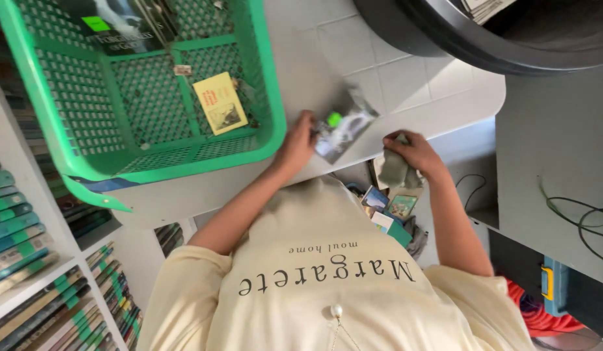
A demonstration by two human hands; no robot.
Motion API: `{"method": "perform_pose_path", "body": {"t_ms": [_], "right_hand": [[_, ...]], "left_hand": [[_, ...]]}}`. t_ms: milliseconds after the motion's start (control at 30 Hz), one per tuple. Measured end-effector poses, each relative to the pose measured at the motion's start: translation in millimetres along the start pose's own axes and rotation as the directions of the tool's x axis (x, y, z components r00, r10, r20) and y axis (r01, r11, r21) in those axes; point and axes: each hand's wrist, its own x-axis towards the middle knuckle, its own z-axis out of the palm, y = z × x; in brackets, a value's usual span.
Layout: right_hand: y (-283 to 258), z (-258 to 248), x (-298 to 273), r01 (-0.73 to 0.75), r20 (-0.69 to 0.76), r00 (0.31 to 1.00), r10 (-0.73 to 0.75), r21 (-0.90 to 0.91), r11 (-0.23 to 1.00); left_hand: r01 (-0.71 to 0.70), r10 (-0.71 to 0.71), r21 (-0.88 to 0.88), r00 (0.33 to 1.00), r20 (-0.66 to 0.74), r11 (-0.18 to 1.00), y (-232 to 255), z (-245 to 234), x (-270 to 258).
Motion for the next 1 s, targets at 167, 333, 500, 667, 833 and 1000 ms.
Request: {"method": "perform_pose_path", "body": {"t_ms": [167, 333, 500, 667, 833, 1000], "right_hand": [[-24, 12, 47, 0.39, -0.256, 0.855, -0.452, -0.258, 0.884], [-21, 172, 86, 0.666, -0.074, 0.594, -0.801, -0.513, 0.541], [46, 151, 193, 0.718, 0.146, 0.374, -0.916, -0.671, 0.186], [-67, 68, 205, 0.581, -0.336, 0.373, -0.865, -0.642, 0.5], [34, 179, 131, 0.71, 0.003, 0.465, -0.885, -0.598, 0.371], [107, 102, 244, 0.311, -0.202, 0.38, -0.903, -0.891, 0.331]], "left_hand": [[0.131, -0.054, 0.582, 0.988, -0.148, 0.802, -19, -4, -12], [0.206, -0.1, 0.66, 0.976, -0.195, 0.722, -58, 14, -18], [0.375, -0.357, 0.552, 0.923, -0.144, 0.745, -43, 4, -7], [0.19, -0.126, 0.659, 0.981, -0.144, 0.728, -53, 1, 14], [0.127, -0.153, 0.829, 0.987, -0.05, 0.545, -33, -7, 4], [0.091, -0.146, 0.825, 0.989, -0.01, 0.558, -41, 2, 23]]}}
